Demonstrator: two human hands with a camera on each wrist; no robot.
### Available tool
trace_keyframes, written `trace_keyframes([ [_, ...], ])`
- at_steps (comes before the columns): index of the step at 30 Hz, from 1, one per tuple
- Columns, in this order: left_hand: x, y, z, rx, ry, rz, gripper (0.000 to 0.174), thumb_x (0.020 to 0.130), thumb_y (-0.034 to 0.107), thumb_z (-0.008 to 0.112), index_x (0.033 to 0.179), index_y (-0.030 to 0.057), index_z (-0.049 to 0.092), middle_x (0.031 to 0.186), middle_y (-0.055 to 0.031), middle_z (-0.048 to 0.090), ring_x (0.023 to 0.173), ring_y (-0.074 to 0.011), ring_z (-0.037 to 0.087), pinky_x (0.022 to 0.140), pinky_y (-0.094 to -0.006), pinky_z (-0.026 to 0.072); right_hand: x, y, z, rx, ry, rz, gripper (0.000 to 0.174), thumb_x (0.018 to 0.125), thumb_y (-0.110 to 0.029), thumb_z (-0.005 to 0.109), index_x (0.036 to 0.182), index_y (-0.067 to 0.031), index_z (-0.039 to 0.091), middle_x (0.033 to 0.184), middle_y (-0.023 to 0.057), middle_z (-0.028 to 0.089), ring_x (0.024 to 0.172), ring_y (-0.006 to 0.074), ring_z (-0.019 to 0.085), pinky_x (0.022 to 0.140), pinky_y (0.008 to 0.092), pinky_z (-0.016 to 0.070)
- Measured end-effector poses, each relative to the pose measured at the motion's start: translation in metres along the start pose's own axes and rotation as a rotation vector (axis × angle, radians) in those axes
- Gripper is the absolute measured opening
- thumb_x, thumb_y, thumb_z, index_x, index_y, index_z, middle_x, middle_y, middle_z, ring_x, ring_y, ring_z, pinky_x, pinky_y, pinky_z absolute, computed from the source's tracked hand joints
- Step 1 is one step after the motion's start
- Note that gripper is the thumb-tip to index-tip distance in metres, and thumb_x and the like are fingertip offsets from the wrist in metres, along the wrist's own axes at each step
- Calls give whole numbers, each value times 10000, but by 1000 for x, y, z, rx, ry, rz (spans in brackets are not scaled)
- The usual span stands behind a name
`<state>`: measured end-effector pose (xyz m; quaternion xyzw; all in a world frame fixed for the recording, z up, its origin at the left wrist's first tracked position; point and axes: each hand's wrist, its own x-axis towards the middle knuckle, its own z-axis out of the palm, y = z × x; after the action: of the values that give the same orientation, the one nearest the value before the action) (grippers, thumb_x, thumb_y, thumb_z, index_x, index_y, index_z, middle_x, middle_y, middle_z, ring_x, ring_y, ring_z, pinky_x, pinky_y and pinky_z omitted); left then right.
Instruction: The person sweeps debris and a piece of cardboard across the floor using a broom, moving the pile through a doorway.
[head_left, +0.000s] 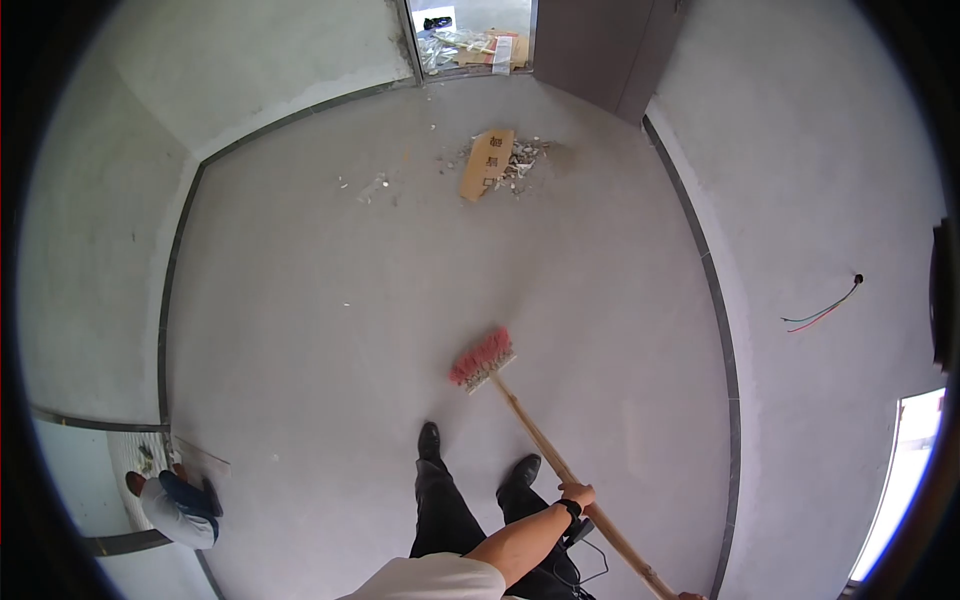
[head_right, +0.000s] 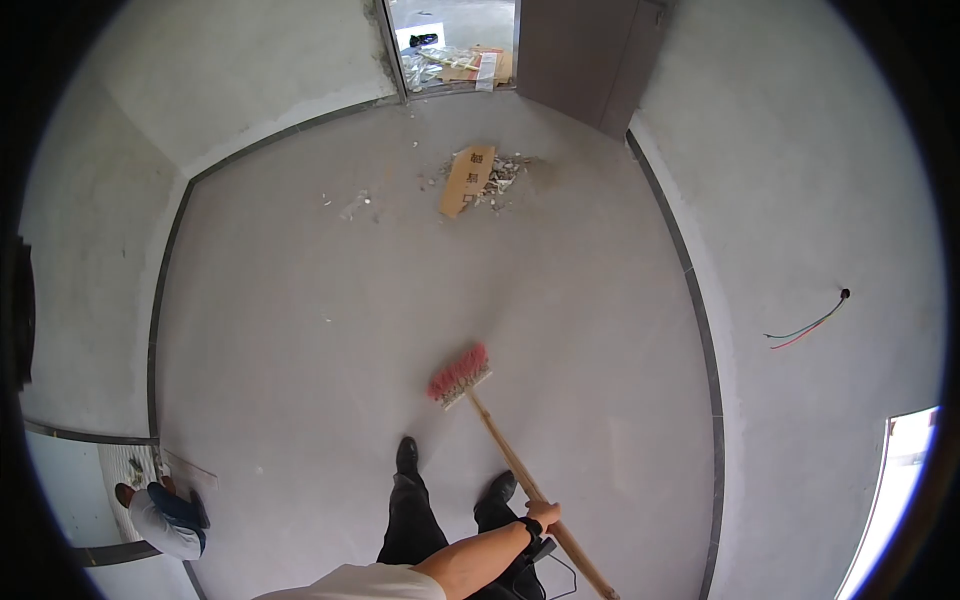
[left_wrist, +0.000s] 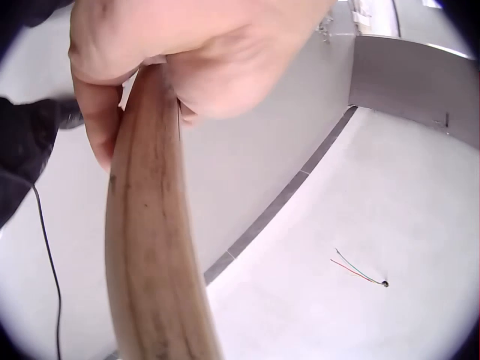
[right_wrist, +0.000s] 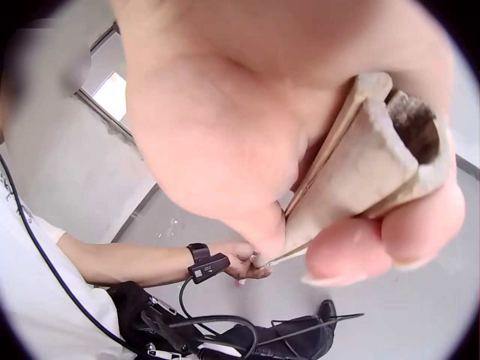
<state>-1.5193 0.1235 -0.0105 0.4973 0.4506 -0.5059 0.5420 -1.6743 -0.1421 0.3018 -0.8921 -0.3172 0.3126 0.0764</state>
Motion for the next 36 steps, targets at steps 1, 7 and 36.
trace_keyframes([
  [1, 3, -1, -18, -8, 57, 45, 874, 837, 341, 487, 1267, -144, -99, 965, -244, 559, 666, -251, 625, 488, -317, 525, 6, -7, 25, 31, -70, 121, 255, 765, -123, 511, 1014, -83, 546, 819, 102, 539, 768, 262, 514, 595, 370, 419],
  [7, -6, 19, -213, -115, -121, 166, 570, 805, 479, 553, 1062, -28, 502, 925, -126, 553, 679, -219, 595, 539, -336, 519, 167, -98, 46, 488, -319, 723, 207, 807, -207, 491, 870, -20, 554, 745, 136, 554, 687, 261, 553, 610, 398, 471],
  [36, -168, -268, -928, -1471, 346, 259, 198, 865, 202, 464, 926, 16, 432, 878, -192, 573, 730, -295, 605, 595, -378, 526, 405, -364, 78, 638, -380, 1210, 508, 875, -429, 406, 741, 35, 565, 546, 144, 558, 414, 236, 574, 362, 339, 474],
])
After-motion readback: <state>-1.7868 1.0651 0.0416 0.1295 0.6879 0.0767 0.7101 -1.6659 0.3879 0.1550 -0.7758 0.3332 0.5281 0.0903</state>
